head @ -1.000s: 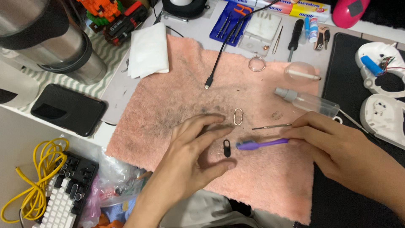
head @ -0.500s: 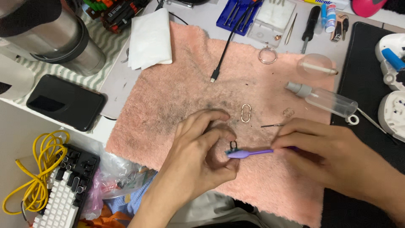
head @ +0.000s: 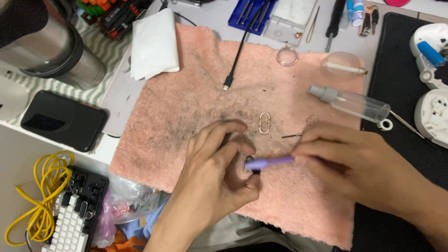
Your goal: The person cleans several small objects on a desk using a spray bottle, a toothbrush, and a metal pick. They spray liquid onto a small white figurine, a white ring, a metal paperclip, a clear plastic cap, and a copper ring, then scrub each with the toothbrush and occasionally use the metal pick to clean crevices.
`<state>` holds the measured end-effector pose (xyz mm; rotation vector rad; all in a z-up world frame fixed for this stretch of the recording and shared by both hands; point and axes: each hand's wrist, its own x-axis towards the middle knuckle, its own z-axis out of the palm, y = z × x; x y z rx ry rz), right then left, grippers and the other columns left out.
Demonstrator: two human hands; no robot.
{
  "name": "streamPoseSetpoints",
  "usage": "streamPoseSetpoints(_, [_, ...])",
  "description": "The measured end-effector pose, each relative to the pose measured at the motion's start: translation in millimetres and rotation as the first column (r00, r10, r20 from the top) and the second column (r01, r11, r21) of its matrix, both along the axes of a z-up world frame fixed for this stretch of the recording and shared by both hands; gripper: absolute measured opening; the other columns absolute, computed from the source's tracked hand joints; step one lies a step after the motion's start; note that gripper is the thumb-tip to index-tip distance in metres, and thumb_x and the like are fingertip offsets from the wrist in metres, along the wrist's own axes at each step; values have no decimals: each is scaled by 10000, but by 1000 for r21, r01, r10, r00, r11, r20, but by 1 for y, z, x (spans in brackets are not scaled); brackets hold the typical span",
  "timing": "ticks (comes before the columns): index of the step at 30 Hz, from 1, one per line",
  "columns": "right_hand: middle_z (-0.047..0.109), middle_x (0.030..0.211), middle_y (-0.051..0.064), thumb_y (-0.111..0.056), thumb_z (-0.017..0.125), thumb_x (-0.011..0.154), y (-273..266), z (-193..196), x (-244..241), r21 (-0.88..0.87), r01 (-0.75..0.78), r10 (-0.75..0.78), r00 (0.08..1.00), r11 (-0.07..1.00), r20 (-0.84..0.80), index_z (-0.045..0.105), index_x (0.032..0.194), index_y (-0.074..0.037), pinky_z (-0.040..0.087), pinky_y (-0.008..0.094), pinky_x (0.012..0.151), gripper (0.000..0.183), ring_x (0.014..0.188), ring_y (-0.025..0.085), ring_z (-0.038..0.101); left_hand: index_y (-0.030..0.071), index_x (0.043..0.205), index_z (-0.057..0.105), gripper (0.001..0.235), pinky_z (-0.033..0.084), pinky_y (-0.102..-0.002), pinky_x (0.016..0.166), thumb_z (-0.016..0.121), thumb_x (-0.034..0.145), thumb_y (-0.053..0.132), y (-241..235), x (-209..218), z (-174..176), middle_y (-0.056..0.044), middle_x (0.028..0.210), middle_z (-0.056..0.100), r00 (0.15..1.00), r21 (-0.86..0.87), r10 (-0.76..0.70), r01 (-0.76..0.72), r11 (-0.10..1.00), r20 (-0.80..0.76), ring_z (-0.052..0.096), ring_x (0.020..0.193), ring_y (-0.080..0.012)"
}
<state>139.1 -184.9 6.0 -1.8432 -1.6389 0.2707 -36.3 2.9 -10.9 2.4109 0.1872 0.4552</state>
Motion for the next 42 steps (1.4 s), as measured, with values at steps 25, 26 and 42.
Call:
streamPoseSetpoints(25, [708,1019,-4,-156,706,876,-24,-1,13,27,128,-131,983,991,126,769,976,-162,538,232,747,118,784,101,711,162,1120,689,338,386,-456,1040,815,842,306,2,-4,7,-42,1307,637,993,-2,-112,112,994,22,590,1268,-274])
streamPoseSetpoints(26, [715,985,-12,-163,692,886,-20,2,9,0,84,-84,994,996,69,766,977,-155,513,224,613,118,666,88,656,150,1046,715,266,386,-472,1035,805,824,266,0,-2,7,-48,1287,635,992,-5,-118,118,993,36,569,1256,-295])
streamPoseSetpoints(42, [695,988,14,-177,623,961,-9,-19,-9,-52,-37,37,999,998,-13,724,1020,-126,537,311,826,128,891,183,694,135,843,689,121,384,-437,999,755,747,167,-15,2,4,-2,1174,664,995,94,-35,26,995,92,557,1223,-297])
